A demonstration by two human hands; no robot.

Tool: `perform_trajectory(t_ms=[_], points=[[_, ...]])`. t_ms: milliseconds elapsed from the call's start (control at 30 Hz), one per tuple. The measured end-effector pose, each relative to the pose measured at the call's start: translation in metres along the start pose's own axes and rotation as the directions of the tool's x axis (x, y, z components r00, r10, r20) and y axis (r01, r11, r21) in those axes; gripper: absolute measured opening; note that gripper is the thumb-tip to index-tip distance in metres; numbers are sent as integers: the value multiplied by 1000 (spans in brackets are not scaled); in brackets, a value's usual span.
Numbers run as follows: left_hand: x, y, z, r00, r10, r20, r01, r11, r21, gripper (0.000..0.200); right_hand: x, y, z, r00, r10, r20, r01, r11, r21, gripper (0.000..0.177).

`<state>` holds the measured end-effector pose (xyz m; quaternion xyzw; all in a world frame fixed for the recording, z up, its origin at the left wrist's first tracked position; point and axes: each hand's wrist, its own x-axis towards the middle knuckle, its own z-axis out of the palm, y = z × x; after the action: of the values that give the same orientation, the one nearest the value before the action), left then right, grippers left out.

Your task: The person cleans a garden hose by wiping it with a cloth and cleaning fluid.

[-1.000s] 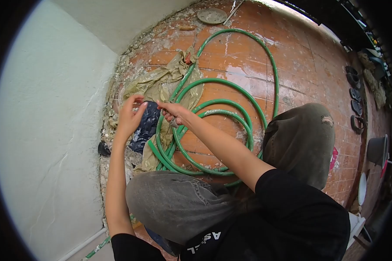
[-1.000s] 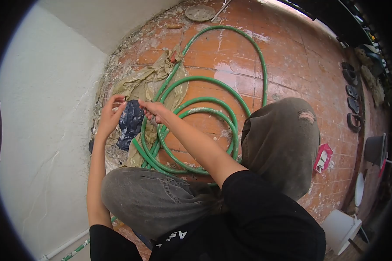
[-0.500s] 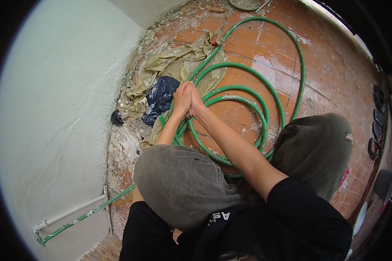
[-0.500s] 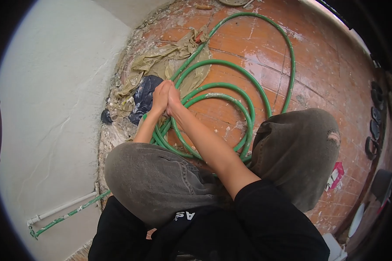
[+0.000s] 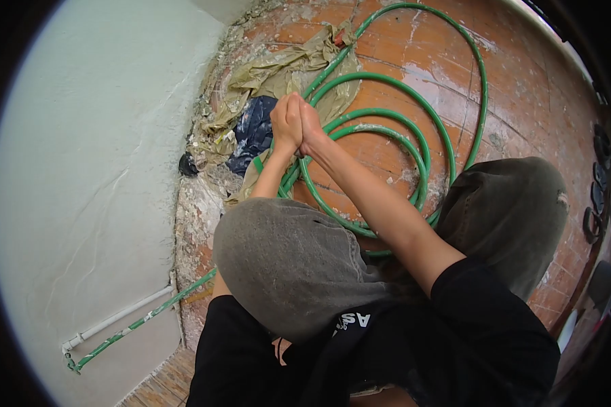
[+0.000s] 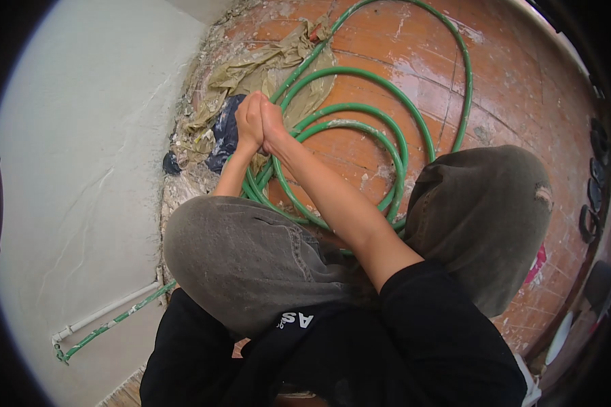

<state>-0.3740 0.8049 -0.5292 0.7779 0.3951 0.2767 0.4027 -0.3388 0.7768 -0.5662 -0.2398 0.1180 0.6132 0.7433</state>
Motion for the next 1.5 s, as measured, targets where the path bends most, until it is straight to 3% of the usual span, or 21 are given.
perform_trajectory(t_ms=[167, 233, 267, 300, 333, 367, 433, 500, 533, 567, 633, 700, 900, 1000, 1133, 1200, 1233, 1300, 1367, 1433, 1500], points=[[5, -5, -4, 996, -77, -53, 69, 989, -129, 28, 5, -4, 22, 997, -55, -58, 49, 994, -93, 24], [12, -6, -7, 972, -197, -126, 137, 915, -379, 30, 3, -14, 27, 999, -19, -51, 13, 993, -116, 32], [10, -4, -13, 942, -333, 31, 307, 824, -475, 36, 4, -17, 28, 998, -55, 4, 55, 997, -60, 37], [7, -1, -14, 942, -335, 27, 306, 822, -480, 36, 5, -20, 30, 994, -94, 60, 94, 996, -3, 42], [3, 2, -13, 905, -418, 81, 390, 738, -551, 42, 3, -22, 33, 990, -111, 83, 115, 992, -51, 60], [0, 4, -13, 860, -490, 140, 465, 641, -611, 50, 7, -20, 32, 990, -107, 88, 113, 992, -55, 60], [0, -4, -14, 842, -532, 92, 474, 647, -597, 53, 17, -20, 33, 984, -166, 67, 173, 979, -109, 76], [2, -24, -17, 943, -258, -211, 154, 899, -410, 39, 25, -29, 36, 981, -191, 31, 193, 963, -190, 83], [2, -21, -28, 942, 65, -328, -59, 998, 26, 32, 32, -41, 36, 981, -166, -104, 168, 986, 10, 79], [-2, -4, -35, 939, 68, -337, -63, 998, 26, 32, 39, -54, 35, 968, -111, -227, 160, 964, 212, 76], [-22, 44, -44, 986, 161, -30, -163, 985, -58, 34, 59, -73, 26, 916, -54, -398, 265, 825, 499, 74], [-44, 71, -43, 927, 346, 148, -324, 934, -151, 35, 64, -72, 26, 920, -41, -389, 250, 826, 504, 73], [-59, 94, -40, 896, 416, 152, -406, 909, -94, 23, 71, -69, 27, 919, -20, -394, 261, 780, 569, 68], [-66, 103, -48, 798, 523, 299, -438, 845, -307, 21, 73, -67, 26, 912, -16, -411, 274, 768, 579, 65], [-75, 96, -39, 838, 475, 268, -392, 866, -311, 17, 70, -64, 28, 898, -18, -440, 302, 752, 586, 62], [-75, 84, -24, 916, 400, -7, -399, 912, -99, 15, 70, -63, 27, 886, -18, -463, 326, 735, 594, 61], [-65, 76, -20, 917, 398, -20, -398, 912, -101, 15, 76, -64, 21, 882, -21, -471, 338, 726, 599, 60], [-46, 60, -13, 891, 375, -256, -385, 923, 13, 15, 49, -56, 32, 908, 25, -419, 266, 737, 621, 55], [-39, 56, -9, 875, 378, -302, -390, 920, 22, 15, 49, -58, 33, 937, 64, -345, 187, 740, 646, 51], [-44, 58, -10, 857, 379, -349, -392, 919, 38, 15, 54, -67, 24, 899, 79, -431, 228, 755, 615, 49], [-74, 82, -14, 926, 376, -44, -377, 909, -178, 15, 67, -87, 11, 876, 60, -478, 279, 746, 605, 48]])
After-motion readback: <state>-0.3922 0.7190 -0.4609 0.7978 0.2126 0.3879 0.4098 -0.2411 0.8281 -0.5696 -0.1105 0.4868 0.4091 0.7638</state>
